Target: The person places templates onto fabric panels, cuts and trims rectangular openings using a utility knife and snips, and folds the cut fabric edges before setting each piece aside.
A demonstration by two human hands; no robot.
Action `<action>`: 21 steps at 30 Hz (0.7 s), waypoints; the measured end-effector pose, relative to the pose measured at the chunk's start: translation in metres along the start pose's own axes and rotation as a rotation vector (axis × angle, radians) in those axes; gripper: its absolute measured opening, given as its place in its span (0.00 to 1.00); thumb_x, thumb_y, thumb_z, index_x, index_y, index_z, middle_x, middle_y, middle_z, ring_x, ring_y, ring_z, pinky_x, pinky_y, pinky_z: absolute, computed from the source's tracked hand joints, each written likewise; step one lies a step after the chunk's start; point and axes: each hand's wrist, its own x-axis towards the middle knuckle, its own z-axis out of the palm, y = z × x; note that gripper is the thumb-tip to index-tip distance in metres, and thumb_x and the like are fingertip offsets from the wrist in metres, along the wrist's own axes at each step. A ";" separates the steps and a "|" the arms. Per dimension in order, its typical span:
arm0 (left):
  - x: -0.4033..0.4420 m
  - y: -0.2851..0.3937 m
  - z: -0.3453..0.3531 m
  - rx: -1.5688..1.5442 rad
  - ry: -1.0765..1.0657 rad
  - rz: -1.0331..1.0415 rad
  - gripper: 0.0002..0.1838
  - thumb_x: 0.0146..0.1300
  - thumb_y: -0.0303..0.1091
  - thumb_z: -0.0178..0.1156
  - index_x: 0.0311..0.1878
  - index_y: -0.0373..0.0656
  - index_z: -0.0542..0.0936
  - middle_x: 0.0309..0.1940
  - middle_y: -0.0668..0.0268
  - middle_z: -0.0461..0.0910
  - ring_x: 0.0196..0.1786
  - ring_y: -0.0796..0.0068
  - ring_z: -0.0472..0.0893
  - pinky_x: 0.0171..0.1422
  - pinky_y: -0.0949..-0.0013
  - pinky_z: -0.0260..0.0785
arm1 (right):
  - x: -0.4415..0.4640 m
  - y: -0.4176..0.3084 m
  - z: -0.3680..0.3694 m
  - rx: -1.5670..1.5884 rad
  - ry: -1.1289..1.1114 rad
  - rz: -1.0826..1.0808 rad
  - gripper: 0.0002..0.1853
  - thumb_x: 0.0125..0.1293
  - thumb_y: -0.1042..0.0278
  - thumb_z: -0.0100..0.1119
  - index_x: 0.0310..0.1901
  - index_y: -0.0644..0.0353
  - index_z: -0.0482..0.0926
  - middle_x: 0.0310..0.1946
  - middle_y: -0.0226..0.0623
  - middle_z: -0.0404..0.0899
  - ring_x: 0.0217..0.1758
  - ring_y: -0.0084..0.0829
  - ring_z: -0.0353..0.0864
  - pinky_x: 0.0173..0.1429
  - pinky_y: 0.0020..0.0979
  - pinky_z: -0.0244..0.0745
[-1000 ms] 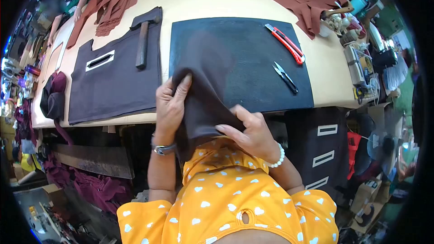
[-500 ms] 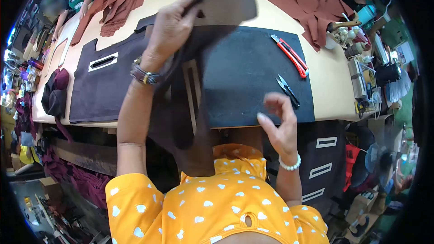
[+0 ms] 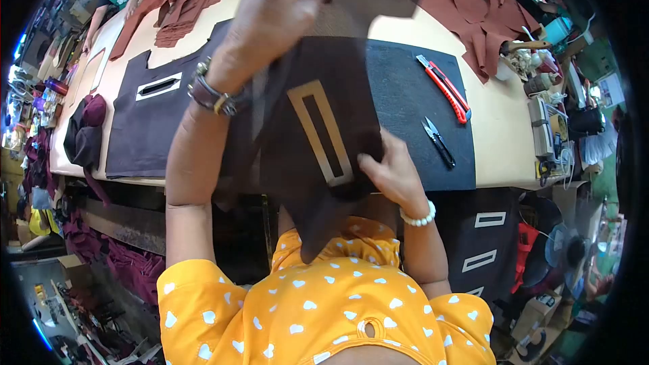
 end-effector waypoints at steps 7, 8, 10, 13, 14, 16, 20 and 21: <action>0.006 -0.122 0.019 0.345 -0.084 0.021 0.13 0.61 0.35 0.57 0.48 0.45 0.80 0.35 0.56 0.82 0.37 0.62 0.82 0.43 0.65 0.73 | -0.053 0.012 -0.062 -0.116 -0.185 0.322 0.10 0.51 0.78 0.55 0.37 0.69 0.74 0.24 0.41 0.77 0.29 0.19 0.71 0.36 0.26 0.69; 0.005 -0.135 0.028 0.389 -0.082 0.033 0.13 0.61 0.37 0.55 0.47 0.47 0.80 0.35 0.56 0.82 0.37 0.58 0.82 0.44 0.61 0.73 | -0.053 0.008 -0.068 -0.159 -0.170 0.294 0.09 0.51 0.78 0.56 0.36 0.69 0.74 0.23 0.41 0.76 0.29 0.19 0.70 0.36 0.26 0.68; 0.004 -0.157 0.041 0.482 -0.121 -0.006 0.13 0.62 0.39 0.53 0.49 0.53 0.79 0.36 0.56 0.81 0.38 0.54 0.81 0.43 0.58 0.74 | -0.052 0.000 -0.074 -0.164 -0.123 0.314 0.07 0.52 0.77 0.56 0.32 0.69 0.74 0.21 0.41 0.73 0.26 0.19 0.68 0.34 0.27 0.67; 0.009 -0.181 0.055 0.654 -0.197 -0.181 0.17 0.63 0.41 0.52 0.54 0.51 0.77 0.36 0.55 0.82 0.40 0.54 0.81 0.47 0.61 0.72 | -0.039 -0.005 -0.081 -0.288 -0.055 0.353 0.07 0.52 0.76 0.56 0.33 0.70 0.74 0.21 0.43 0.73 0.25 0.23 0.69 0.33 0.28 0.68; 0.009 -0.182 0.057 0.692 -0.171 -0.220 0.19 0.64 0.43 0.52 0.56 0.50 0.75 0.40 0.54 0.81 0.44 0.54 0.79 0.49 0.59 0.71 | -0.034 -0.007 -0.080 -0.423 -0.012 0.377 0.07 0.54 0.76 0.55 0.34 0.70 0.74 0.22 0.44 0.76 0.26 0.26 0.72 0.34 0.30 0.68; 0.006 -0.184 0.062 0.767 -0.122 -0.292 0.23 0.65 0.47 0.50 0.61 0.50 0.71 0.47 0.54 0.79 0.52 0.53 0.77 0.55 0.55 0.68 | -0.028 0.008 -0.076 -0.361 0.145 0.243 0.09 0.56 0.75 0.54 0.37 0.70 0.75 0.26 0.43 0.78 0.30 0.26 0.76 0.38 0.30 0.70; -0.040 -0.099 0.082 0.693 -0.091 -0.063 0.35 0.66 0.54 0.47 0.67 0.36 0.59 0.64 0.51 0.63 0.68 0.44 0.58 0.65 0.35 0.51 | -0.027 0.032 -0.075 -0.173 0.264 0.292 0.12 0.59 0.74 0.56 0.44 0.70 0.74 0.34 0.40 0.81 0.36 0.30 0.80 0.44 0.28 0.72; -0.040 -0.097 0.083 0.693 -0.092 -0.060 0.35 0.66 0.54 0.47 0.67 0.36 0.59 0.64 0.51 0.63 0.68 0.44 0.58 0.65 0.35 0.51 | -0.028 0.034 -0.075 -0.144 0.274 0.291 0.13 0.59 0.73 0.57 0.45 0.69 0.74 0.35 0.39 0.81 0.36 0.30 0.80 0.44 0.28 0.72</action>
